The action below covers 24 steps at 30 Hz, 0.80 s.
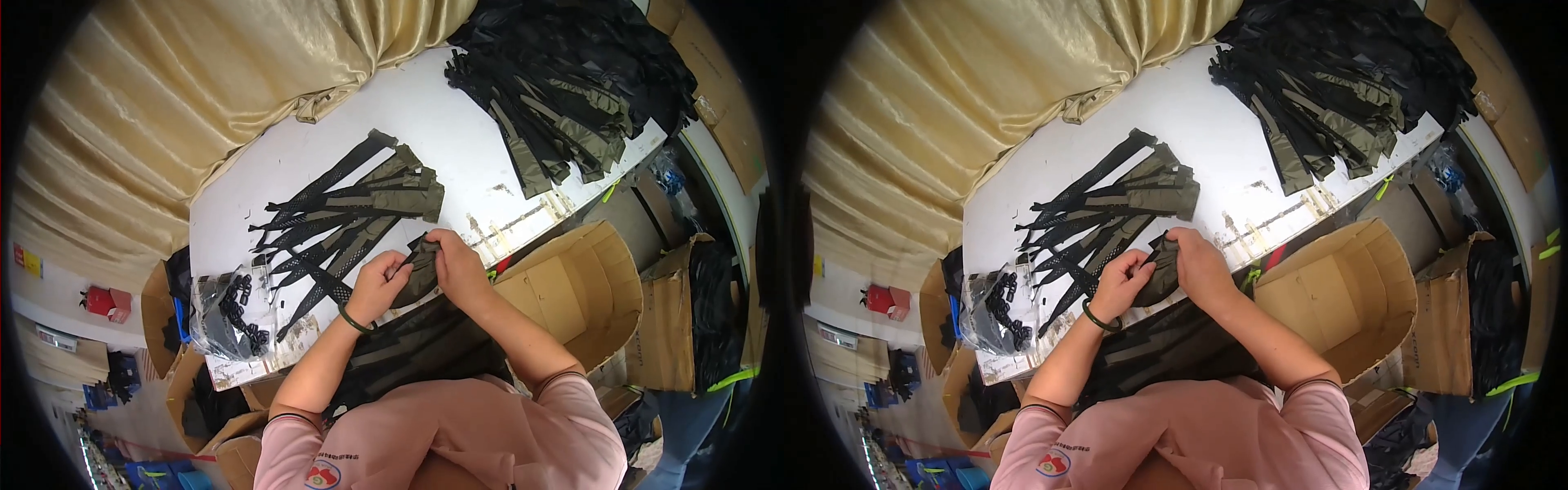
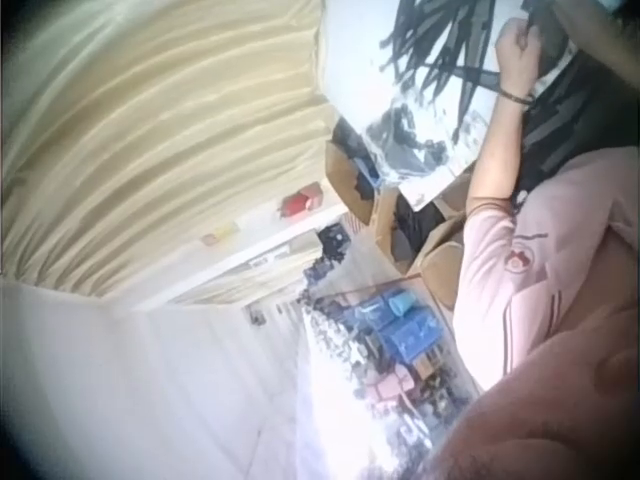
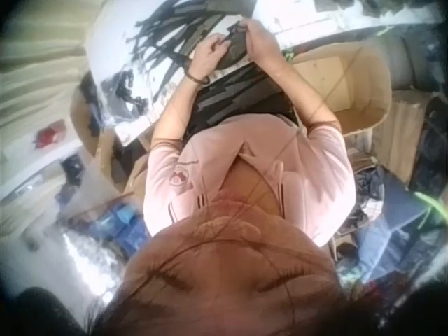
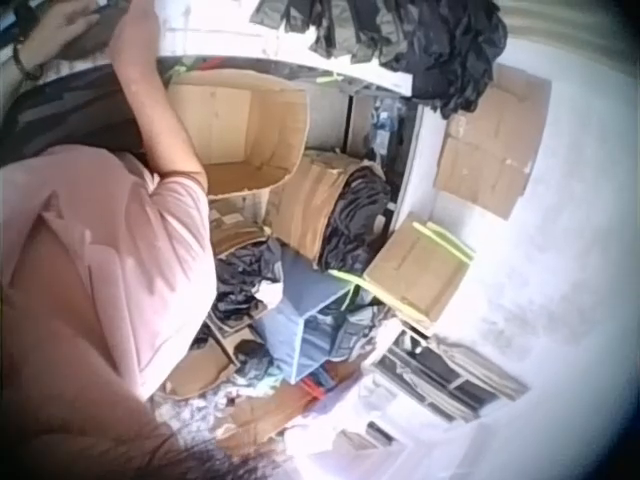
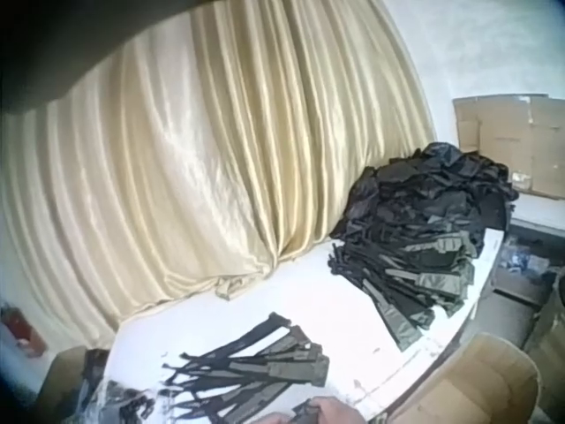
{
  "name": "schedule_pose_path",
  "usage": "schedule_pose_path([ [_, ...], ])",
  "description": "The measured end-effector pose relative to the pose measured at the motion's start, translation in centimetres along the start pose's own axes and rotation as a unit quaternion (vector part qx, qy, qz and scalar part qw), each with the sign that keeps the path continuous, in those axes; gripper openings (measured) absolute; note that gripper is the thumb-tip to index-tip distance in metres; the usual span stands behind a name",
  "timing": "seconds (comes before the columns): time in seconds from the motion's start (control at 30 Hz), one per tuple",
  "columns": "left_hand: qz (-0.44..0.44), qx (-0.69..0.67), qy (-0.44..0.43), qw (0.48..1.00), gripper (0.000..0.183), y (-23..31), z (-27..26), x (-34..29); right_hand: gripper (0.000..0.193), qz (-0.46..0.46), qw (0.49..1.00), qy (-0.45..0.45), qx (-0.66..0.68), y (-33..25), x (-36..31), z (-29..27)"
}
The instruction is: Inspecting and sorting webbing straps at a manufacturing workstation.
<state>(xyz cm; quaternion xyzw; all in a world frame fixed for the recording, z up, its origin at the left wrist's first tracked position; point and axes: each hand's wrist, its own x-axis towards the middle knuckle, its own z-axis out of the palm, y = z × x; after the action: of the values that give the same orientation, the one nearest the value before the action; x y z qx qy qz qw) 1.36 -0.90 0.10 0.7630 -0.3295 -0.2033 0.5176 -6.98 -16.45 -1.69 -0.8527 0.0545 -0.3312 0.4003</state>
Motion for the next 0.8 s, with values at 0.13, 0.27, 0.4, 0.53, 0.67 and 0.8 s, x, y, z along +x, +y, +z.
schedule_pose_path([
  [0.13, 0.012, -0.034, 0.037, 0.999, 0.019, -0.1, 1.0, -0.1, 0.025, 0.01, 0.996, -0.073, -0.048, -1.0, 0.1, -0.8],
  [0.27, 0.026, 0.066, 0.04, 0.997, 0.019, -0.1, 1.1, -0.6, 0.012, -0.08, 0.983, -0.118, -0.112, -0.5, 0.7, -1.4],
  [0.4, 0.231, 0.213, 0.07, 0.947, 0.017, 0.8, 1.7, -1.7, 0.017, -0.131, 0.988, 0.02, -0.082, 0.3, 2.2, -1.0],
  [0.53, 0.235, 0.244, 0.053, 0.939, 0.014, 0.5, 1.5, -2.3, 0.019, 0.189, 0.964, -0.101, 0.158, 1.7, 0.5, -0.2],
  [0.67, 0.135, 0.185, 0.0, 0.973, 0.014, 1.8, 1.8, -2.1, 0.016, 0.332, 0.851, -0.157, 0.374, 1.7, -1.1, 0.7],
  [0.8, 0.002, -0.084, -0.061, 0.995, 0.006, 0.2, 0.9, -1.9, 0.011, 0.353, 0.782, -0.197, 0.475, 1.3, -0.7, -0.7],
])
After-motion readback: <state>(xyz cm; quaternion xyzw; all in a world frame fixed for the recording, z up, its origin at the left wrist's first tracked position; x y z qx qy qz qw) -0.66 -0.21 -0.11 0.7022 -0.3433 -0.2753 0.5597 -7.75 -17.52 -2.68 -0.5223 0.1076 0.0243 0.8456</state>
